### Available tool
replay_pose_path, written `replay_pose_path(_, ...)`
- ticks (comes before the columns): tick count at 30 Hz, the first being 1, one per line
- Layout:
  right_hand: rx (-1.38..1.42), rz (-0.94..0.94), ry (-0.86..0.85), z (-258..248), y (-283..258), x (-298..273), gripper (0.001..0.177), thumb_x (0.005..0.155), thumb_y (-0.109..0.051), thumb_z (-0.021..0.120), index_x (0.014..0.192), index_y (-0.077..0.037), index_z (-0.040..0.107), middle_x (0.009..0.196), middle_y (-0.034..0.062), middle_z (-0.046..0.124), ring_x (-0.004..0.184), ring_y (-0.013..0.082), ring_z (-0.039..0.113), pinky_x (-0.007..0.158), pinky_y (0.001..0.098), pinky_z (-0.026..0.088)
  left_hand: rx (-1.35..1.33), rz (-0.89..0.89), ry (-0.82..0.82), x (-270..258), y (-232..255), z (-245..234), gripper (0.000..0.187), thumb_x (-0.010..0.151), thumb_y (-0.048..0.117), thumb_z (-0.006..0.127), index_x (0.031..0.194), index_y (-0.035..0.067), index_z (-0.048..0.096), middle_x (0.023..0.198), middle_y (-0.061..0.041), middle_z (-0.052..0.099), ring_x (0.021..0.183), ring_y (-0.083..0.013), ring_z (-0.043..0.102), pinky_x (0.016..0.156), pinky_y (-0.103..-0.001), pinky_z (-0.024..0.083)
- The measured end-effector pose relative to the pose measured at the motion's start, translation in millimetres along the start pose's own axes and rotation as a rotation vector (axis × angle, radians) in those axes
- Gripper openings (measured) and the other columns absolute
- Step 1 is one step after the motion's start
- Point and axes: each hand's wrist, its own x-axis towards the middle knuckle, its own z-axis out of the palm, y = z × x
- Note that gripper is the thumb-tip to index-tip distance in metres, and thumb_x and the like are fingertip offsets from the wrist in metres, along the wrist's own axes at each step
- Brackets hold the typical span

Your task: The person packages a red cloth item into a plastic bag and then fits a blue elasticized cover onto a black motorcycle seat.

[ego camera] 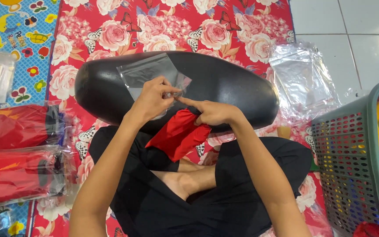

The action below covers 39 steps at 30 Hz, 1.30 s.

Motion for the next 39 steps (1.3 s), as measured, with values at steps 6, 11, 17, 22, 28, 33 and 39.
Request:
replay_pose_path(6, -0.079, 0.037, 0.011, 15, 21, 5, 0.088, 0.085, -0.004, 0.063, 0.164, -0.014, 0.026, 0.156, 0.0241, 0.045, 0.15, 0.039, 0.034, 0.12, 0.0536, 0.029, 0.013, 0.057, 0.152, 1, 18, 0, 0.027, 0.081, -0.002, 0.072, 0.102, 0.013, 0.082, 0.084, -0.007, 0.064, 0.061, -0.0133, 0.063, 0.054, -0.025, 0.054)
replay_pose_path(11, -0.083, 0.044, 0.035, 19, 11, -9, 0.085, 0.085, -0.005, 0.063, 0.162, -0.012, 0.028, 0.156, 0.0247, 0.045, 0.149, 0.0405, 0.035, 0.119, 0.0535, 0.03, 0.038, 0.09, 0.161, 2, 32, 5, 0.025, 0.08, 0.003, 0.074, 0.099, 0.016, 0.083, 0.083, -0.007, 0.065, 0.062, -0.0172, 0.065, 0.053, -0.027, 0.054)
replay_pose_path(17, -0.097, 0.057, 0.062, 26, 44, 7, 0.085, 0.085, -0.011, 0.066, 0.162, -0.015, 0.03, 0.157, 0.0198, 0.046, 0.148, 0.0374, 0.037, 0.12, 0.0507, 0.031, 0.05, 0.067, 0.042, -4, 52, 13, 0.018, 0.084, 0.005, 0.073, 0.098, 0.011, 0.083, 0.081, -0.009, 0.065, 0.065, -0.0206, 0.067, 0.058, -0.03, 0.055)
replay_pose_path(22, -0.087, 0.056, 0.074, 28, 29, -17, 0.086, 0.083, -0.005, 0.063, 0.162, -0.011, 0.029, 0.157, 0.0231, 0.044, 0.149, 0.0398, 0.036, 0.12, 0.0528, 0.031, 0.076, 0.108, 0.141, -4, 54, 15, 0.018, 0.089, 0.007, 0.073, 0.104, 0.012, 0.081, 0.085, -0.005, 0.066, 0.066, -0.0144, 0.067, 0.057, -0.025, 0.055)
replay_pose_path(28, -0.108, 0.072, 0.09, 30, 18, -32, 0.083, 0.081, -0.003, 0.061, 0.16, -0.012, 0.035, 0.155, 0.0197, 0.048, 0.146, 0.0377, 0.041, 0.119, 0.0496, 0.035, 0.202, 0.23, 0.356, -8, 68, 19, 0.016, 0.09, 0.001, 0.072, 0.1, 0.01, 0.081, 0.086, -0.005, 0.061, 0.063, -0.0156, 0.065, 0.056, -0.024, 0.055)
replay_pose_path(33, -0.021, 0.084, 0.148, 26, -12, -66, 0.082, 0.082, 0.0, 0.061, 0.16, -0.009, 0.035, 0.153, 0.0256, 0.049, 0.145, 0.0419, 0.042, 0.117, 0.0519, 0.036, 0.186, 0.136, 0.232, -11, 52, 25, 0.014, 0.09, 0.002, 0.073, 0.101, 0.007, 0.079, 0.083, -0.006, 0.063, 0.066, -0.0192, 0.068, 0.058, -0.026, 0.056)
replay_pose_path(39, 0.4, -0.058, 0.328, 39, 40, -89, 0.08, 0.076, -0.004, 0.067, 0.153, -0.008, 0.047, 0.151, 0.0275, 0.052, 0.147, 0.0431, 0.039, 0.118, 0.054, 0.032, 0.195, 0.111, 0.207, -12, 41, 31, 0.011, 0.09, 0.003, 0.073, 0.099, 0.006, 0.079, 0.083, -0.008, 0.063, 0.066, -0.0184, 0.068, 0.059, -0.026, 0.057)
